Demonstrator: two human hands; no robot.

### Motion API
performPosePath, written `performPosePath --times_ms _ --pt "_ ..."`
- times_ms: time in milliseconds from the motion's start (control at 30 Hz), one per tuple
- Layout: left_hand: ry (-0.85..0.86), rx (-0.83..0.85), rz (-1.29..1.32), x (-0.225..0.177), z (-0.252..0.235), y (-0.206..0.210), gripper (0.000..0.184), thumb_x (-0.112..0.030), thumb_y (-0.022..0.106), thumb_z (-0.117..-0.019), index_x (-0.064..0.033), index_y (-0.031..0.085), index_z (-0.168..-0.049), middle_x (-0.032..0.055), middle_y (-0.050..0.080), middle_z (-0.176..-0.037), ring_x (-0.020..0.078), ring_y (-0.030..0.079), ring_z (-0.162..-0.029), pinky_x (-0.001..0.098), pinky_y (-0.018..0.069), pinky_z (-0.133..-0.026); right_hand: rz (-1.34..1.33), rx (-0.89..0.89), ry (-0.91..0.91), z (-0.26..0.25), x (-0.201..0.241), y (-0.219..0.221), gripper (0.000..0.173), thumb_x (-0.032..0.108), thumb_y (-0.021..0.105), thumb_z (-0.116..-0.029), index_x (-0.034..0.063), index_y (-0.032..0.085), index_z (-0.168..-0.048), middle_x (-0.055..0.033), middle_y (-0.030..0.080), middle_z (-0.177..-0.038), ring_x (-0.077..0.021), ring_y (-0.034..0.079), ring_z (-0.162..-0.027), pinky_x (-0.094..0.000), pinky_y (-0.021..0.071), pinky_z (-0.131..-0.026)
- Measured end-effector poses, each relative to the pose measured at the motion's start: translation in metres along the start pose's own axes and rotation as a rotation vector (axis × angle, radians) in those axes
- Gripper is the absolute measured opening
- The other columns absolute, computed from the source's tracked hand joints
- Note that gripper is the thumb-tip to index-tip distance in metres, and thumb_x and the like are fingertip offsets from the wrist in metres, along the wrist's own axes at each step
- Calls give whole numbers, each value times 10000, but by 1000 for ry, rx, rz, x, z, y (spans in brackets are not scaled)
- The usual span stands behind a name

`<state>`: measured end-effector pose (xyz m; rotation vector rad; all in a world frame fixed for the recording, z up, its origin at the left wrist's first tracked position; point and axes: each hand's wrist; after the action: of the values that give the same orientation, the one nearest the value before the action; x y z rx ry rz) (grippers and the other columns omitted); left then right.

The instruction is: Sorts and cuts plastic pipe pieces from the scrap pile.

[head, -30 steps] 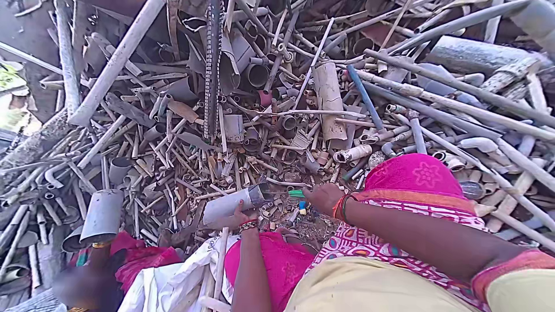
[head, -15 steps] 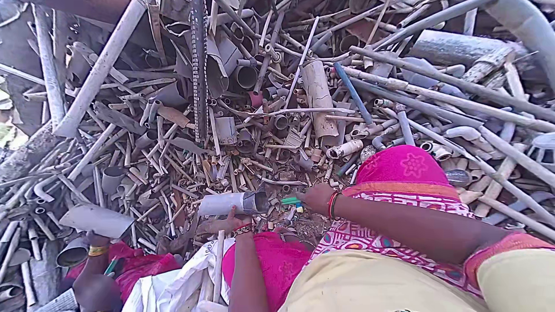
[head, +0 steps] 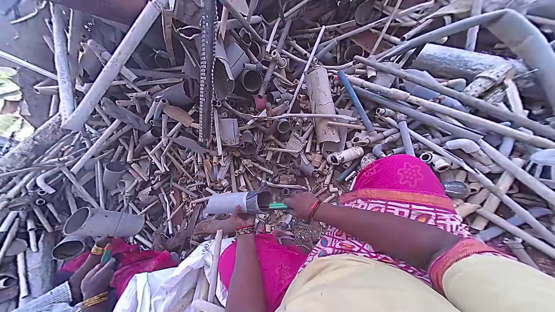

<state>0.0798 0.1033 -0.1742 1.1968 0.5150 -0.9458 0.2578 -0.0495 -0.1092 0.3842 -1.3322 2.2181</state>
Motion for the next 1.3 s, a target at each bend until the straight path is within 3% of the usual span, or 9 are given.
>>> performPosePath --times_ms 267,400,500,567,733,867,1000,1133,1300 --pt "36 47 179 0 -8 -3 212 -158 371 -935 -62 498 -1075 85 649 -928 226 664 -864 477 570 -747 -481 33 -180 0 -55 -6 411 234 589 -1063 -63 599 -1348 -287 649 -1201 -357 630 -1074 -511 458 -993" --pt "-62 24 -28 3 -4 5 241 -131 323 -1031 -47 468 -1204 98 604 -1039 206 634 -930 438 558 -800 -430 -40 -155 -14 -28 16 427 272 583 -1061 -34 603 -1359 -293 647 -1261 -426 621 -1184 -591 430 -1046" --pt "-334 -35 -326 -11 -4 10 568 -487 289 -1100 -90 374 -1498 181 513 -1418 293 549 -1225 530 482 -949 -202 -17 -84 -6 -34 2 461 335 542 -1078 49 562 -1439 -283 658 -1255 -460 624 -1186 -640 442 -1005" --pt "-366 -75 -382 -5 -8 10 625 -569 300 -1076 -113 368 -1498 163 521 -1404 262 554 -1216 499 488 -973 -91 -6 -76 -5 -30 2 453 342 525 -1083 56 557 -1433 -305 662 -1222 -500 630 -1154 -676 452 -955" --pt "-260 -244 -287 -12 -7 10 520 -333 511 -1056 -81 382 -1492 200 472 -1451 300 527 -1243 518 471 -982 36 134 -23 4 -36 -6 459 337 518 -1088 66 535 -1458 -306 647 -1246 -507 616 -1174 -686 455 -948" --pt "-229 -242 -165 -12 -9 17 419 -275 490 -1039 -95 427 -1412 178 517 -1347 297 554 -1161 512 504 -892 71 71 145 -3 -38 -14 470 359 473 -1099 72 496 -1471 -321 630 -1268 -521 607 -1196 -687 464 -936" --pt "-192 -235 -112 -3 -11 14 424 -232 481 -1039 -76 421 -1428 188 502 -1376 314 543 -1180 547 483 -911 11 112 51 -8 -19 11 487 353 473 -1101 68 476 -1496 -330 624 -1272 -523 611 -1183 -688 460 -948" --pt "-49 -163 -49 -12 -14 7 304 -160 413 -1035 -65 454 -1320 135 571 -1156 231 614 -1019 455 541 -858 171 102 50 2 -49 -17 431 340 482 -1096 74 526 -1432 -322 653 -1186 -528 630 -1128 -687 473 -888" --pt "-117 -109 -99 -3 -3 20 406 -250 394 -1105 -59 370 -1463 166 518 -1337 240 564 -1149 447 505 -949 74 76 52 -6 -8 5 473 357 449 -1108 72 483 -1484 -328 648 -1215 -525 625 -1156 -680 470 -925"
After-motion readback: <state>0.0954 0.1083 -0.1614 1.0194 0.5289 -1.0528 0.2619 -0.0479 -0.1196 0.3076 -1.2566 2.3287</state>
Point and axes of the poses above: each hand's wrist, its own z-axis away from the middle knuckle, its own y-axis out of the palm, x = y × z
